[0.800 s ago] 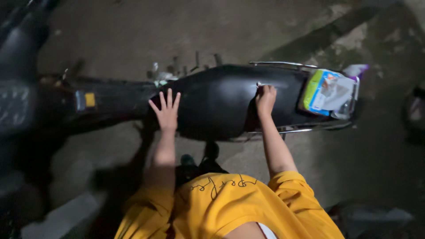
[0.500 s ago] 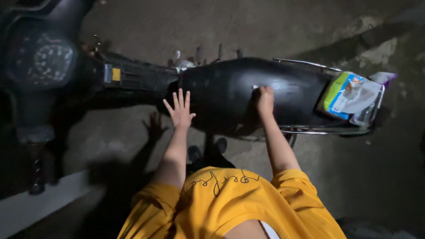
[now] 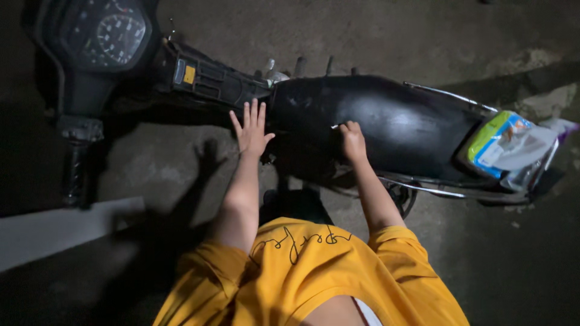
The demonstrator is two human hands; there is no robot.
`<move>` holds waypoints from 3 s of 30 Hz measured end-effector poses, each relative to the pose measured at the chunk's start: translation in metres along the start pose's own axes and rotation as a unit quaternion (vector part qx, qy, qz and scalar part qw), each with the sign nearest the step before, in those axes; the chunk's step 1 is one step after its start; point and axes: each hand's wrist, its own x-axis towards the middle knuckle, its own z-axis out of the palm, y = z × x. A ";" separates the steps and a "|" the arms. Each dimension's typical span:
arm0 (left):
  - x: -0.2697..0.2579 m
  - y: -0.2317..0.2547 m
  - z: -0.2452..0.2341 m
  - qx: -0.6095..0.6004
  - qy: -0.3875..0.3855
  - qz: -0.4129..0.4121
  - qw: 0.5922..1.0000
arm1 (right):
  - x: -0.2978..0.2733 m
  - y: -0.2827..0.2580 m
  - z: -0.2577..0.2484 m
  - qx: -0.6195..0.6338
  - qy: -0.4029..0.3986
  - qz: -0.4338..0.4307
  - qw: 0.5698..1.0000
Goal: The person wipes the seat and handlebars of a motorcycle using a small white cloth. They then pick up a spray bottle and apply liquid to the handlebars and dashboard area. The person continues to wipe the motorcycle seat with the cloth.
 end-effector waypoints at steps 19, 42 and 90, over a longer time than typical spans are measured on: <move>0.048 0.065 -0.017 -0.040 0.028 -0.156 0.987 | 0.151 0.032 0.082 0.098 -0.089 -0.100 0.986; 0.051 0.090 -0.029 0.034 0.004 -0.058 0.998 | 0.108 0.102 0.006 0.066 -0.213 -0.202 0.954; 0.052 0.080 -0.020 -0.001 0.010 -0.081 0.997 | 0.138 0.106 0.029 0.034 -0.144 -0.247 0.958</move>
